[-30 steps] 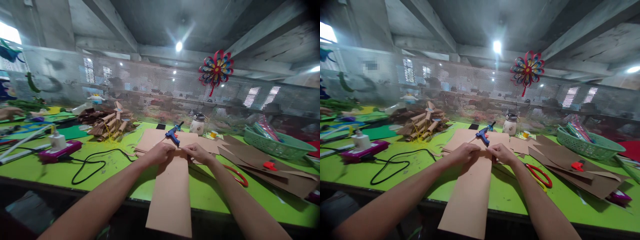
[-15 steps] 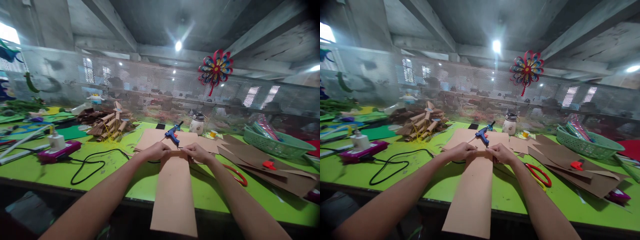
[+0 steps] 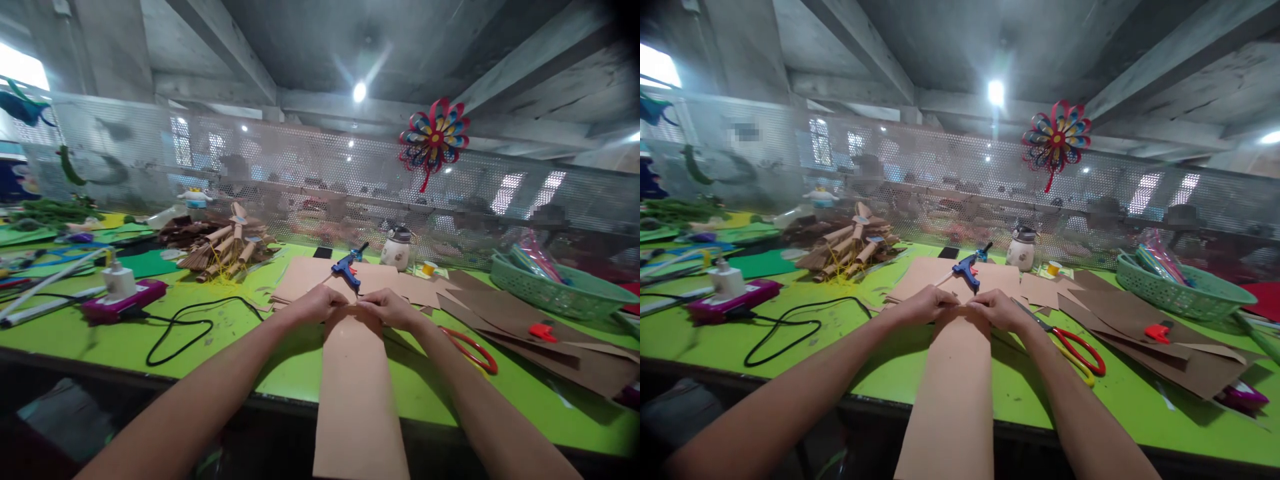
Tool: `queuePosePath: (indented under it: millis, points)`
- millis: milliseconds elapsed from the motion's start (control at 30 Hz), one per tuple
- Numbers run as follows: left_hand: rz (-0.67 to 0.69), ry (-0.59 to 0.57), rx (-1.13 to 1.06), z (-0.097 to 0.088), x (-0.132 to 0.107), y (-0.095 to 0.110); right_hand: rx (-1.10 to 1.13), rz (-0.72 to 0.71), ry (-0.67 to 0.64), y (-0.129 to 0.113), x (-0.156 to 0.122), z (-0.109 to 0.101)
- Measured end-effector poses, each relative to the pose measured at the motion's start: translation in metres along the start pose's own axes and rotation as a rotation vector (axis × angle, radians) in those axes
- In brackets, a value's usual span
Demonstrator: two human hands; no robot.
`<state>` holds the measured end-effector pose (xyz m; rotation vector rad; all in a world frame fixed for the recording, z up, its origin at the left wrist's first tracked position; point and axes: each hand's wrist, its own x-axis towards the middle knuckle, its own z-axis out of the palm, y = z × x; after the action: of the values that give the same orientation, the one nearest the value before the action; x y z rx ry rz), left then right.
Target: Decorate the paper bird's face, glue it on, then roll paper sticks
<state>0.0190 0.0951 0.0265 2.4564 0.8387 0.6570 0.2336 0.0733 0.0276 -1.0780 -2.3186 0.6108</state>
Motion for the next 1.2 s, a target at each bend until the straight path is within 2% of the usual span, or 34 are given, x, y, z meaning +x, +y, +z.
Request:
queuePosePath:
  millis: [100,267,333,533,667,767,900,1033,1200]
  points:
    - [0.021,0.005,-0.006,-0.002,0.001,-0.001,-0.07,0.007,0.022,0.0,0.0,0.0]
    - [-0.165,-0.071,-0.121,-0.008,0.002,-0.013,-0.086,0.017,0.055,0.002,0.0,-0.004]
    - [-0.184,-0.098,-0.183,-0.009,0.002,-0.017,-0.076,0.016,0.067,0.001,0.0,-0.005]
    - [-0.151,-0.024,-0.179,-0.008,0.001,-0.015,-0.005,0.053,0.11,-0.001,0.0,-0.006]
    - [-0.08,0.047,-0.082,-0.008,0.0,-0.007,0.097,0.103,0.1,0.0,-0.001,-0.008]
    - [-0.036,0.085,0.0,-0.009,0.0,-0.004,0.139,0.087,0.098,0.001,-0.001,-0.009]
    - [-0.042,0.022,0.02,-0.01,0.0,-0.003,0.101,0.056,0.074,0.002,0.0,-0.009]
    - [0.007,-0.017,0.025,-0.009,0.003,-0.002,0.072,0.055,0.04,0.002,0.0,-0.008]
    - [-0.017,-0.048,-0.099,-0.005,0.004,-0.002,0.018,0.041,0.018,0.002,0.001,-0.002]
